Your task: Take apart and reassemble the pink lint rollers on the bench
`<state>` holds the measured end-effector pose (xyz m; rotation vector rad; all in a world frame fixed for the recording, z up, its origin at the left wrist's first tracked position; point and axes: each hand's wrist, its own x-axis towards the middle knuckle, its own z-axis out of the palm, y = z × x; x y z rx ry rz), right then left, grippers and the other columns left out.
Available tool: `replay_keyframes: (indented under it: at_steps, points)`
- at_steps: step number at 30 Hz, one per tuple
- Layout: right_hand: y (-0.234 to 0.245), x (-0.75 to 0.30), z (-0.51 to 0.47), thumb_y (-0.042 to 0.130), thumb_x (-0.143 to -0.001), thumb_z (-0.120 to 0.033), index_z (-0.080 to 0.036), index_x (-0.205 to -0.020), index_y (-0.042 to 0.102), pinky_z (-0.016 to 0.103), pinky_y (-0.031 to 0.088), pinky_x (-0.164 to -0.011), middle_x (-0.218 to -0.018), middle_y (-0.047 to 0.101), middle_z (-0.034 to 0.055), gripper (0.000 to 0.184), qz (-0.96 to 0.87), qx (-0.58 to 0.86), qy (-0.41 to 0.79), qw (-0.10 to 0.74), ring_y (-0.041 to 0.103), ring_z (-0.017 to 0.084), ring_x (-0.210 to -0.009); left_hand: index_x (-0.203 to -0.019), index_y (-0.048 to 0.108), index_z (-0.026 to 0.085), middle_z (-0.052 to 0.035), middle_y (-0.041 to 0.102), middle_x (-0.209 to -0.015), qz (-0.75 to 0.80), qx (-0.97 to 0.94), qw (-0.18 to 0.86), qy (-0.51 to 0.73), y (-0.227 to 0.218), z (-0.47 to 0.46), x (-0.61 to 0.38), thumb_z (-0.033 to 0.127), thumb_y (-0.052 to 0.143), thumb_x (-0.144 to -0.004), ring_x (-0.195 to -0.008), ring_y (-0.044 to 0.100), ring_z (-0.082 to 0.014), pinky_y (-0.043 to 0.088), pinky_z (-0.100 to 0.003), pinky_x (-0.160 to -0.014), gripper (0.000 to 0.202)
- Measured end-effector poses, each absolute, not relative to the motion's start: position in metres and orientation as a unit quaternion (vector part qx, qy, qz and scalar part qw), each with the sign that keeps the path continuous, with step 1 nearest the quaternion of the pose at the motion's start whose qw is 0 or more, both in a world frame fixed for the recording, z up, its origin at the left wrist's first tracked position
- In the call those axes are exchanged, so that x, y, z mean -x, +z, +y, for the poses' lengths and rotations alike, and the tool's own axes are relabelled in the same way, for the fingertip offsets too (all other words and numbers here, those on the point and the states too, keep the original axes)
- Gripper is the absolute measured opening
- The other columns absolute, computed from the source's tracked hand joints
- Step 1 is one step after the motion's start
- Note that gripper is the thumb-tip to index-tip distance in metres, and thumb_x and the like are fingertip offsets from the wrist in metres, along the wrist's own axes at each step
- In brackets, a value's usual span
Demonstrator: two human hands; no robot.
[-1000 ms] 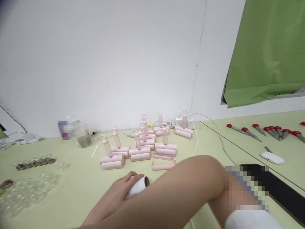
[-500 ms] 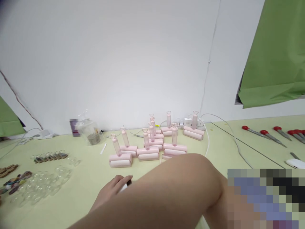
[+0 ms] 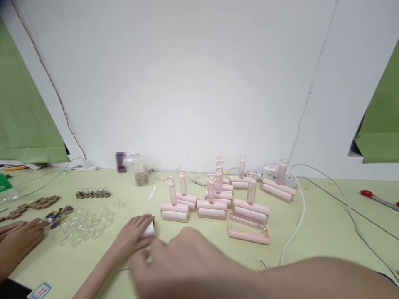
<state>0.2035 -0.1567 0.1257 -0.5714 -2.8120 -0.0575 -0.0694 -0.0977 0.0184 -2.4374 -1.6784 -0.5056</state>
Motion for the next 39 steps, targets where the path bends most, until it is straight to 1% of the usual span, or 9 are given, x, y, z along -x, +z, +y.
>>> replay_keyframes:
  at_steps: [5,8,13,18,23,31,34,37,39]
  points:
    - [0.161,-0.246,-0.126,0.033,-0.090,-0.023,-0.023,-0.088,0.051,0.024,0.034,-0.050,-0.072,0.060,0.0011,0.019,-0.949,0.285,0.020,0.134,0.053,0.015,-0.060,-0.128,0.033,0.019,-0.0113,0.042,-0.129,-0.583,0.766,0.049,-0.267,0.046,-0.065,0.057,0.051,0.064,-0.058,-0.117,0.035,-0.0311,0.025,-0.046,-0.097,0.083]
    - [0.132,-0.267,-0.117,0.029,-0.091,-0.029,-0.025,-0.096,0.051,0.025,0.039,-0.061,-0.081,0.061,0.0012,0.022,-0.899,0.368,0.129,0.199,0.055,0.016,-0.071,-0.120,0.042,0.020,-0.0082,0.053,-0.118,-0.577,0.766,-0.034,-0.281,0.059,-0.045,0.025,0.046,0.060,-0.064,-0.112,0.042,-0.0269,0.033,-0.038,-0.092,0.064]
    - [0.104,-0.286,-0.108,0.035,-0.088,-0.037,-0.025,-0.091,0.055,0.024,0.041,-0.056,-0.071,0.060,-0.0002,0.023,-0.828,0.436,0.191,0.295,0.055,0.016,-0.065,-0.092,0.054,0.021,-0.0006,0.063,-0.075,-0.571,0.773,-0.059,-0.269,0.060,-0.045,-0.035,0.029,0.045,-0.075,-0.069,0.058,-0.0182,0.042,-0.027,-0.064,0.021]
    - [0.094,-0.291,-0.109,0.032,-0.089,-0.038,-0.022,-0.079,0.054,0.024,0.039,-0.054,-0.065,0.056,-0.0002,0.029,-0.811,0.459,0.201,0.302,0.052,0.015,-0.060,-0.096,0.050,0.022,-0.0027,0.057,-0.099,-0.427,0.825,-0.172,-0.328,0.047,-0.070,-0.090,0.009,0.047,-0.062,-0.091,0.054,-0.0175,0.041,-0.025,-0.077,0.036]
    - [0.088,-0.296,-0.111,0.031,-0.089,-0.035,-0.022,-0.079,0.054,0.023,0.036,-0.053,-0.064,0.055,-0.0007,0.028,-0.809,0.485,0.191,0.271,0.049,0.014,-0.056,-0.073,0.043,0.021,0.0064,0.049,-0.056,-0.445,0.760,-0.323,-0.346,0.029,-0.080,-0.110,0.004,0.038,-0.063,-0.051,0.048,-0.0103,0.038,-0.020,-0.053,0.020]
    - [0.091,-0.292,-0.124,0.038,-0.085,-0.026,-0.022,-0.095,0.051,0.022,0.033,-0.050,-0.064,0.055,-0.0021,0.017,-0.819,0.460,0.164,0.302,0.047,0.012,-0.052,-0.065,0.039,0.021,0.0068,0.041,-0.052,-0.434,0.799,-0.304,-0.284,0.035,-0.096,-0.104,0.005,0.040,-0.061,-0.048,0.039,-0.0090,0.030,-0.021,-0.049,0.016]
    - [0.091,-0.287,-0.130,0.051,-0.074,-0.025,-0.021,-0.113,0.041,0.021,0.031,-0.047,-0.064,0.056,-0.0036,0.041,-0.821,0.452,0.146,0.317,0.047,0.012,-0.051,-0.066,0.039,0.021,0.0064,0.041,-0.054,-0.392,0.839,-0.287,-0.246,0.041,-0.106,-0.112,0.011,0.046,-0.064,-0.050,0.040,-0.0099,0.029,-0.021,-0.050,0.012]
    - [0.090,-0.284,-0.133,0.051,-0.070,-0.026,-0.020,-0.082,0.054,0.022,0.025,-0.044,-0.056,0.055,-0.0026,0.014,-0.832,0.441,0.058,0.332,0.046,0.011,-0.047,-0.064,0.041,0.021,0.0063,0.042,-0.053,-0.366,0.862,-0.287,-0.201,0.043,-0.113,-0.121,0.020,0.049,-0.070,-0.049,0.039,-0.0100,0.027,-0.022,-0.050,0.010]
    - [0.089,-0.283,-0.134,0.044,-0.073,-0.023,-0.019,-0.056,0.044,0.024,0.019,-0.043,-0.046,0.046,-0.0029,0.017,-0.837,0.440,0.020,0.326,0.038,0.010,-0.041,-0.064,0.042,0.021,0.0063,0.038,-0.050,-0.368,0.870,-0.276,-0.177,0.043,-0.116,-0.124,0.021,0.047,-0.072,-0.047,0.035,-0.0101,0.026,-0.022,-0.048,0.010]
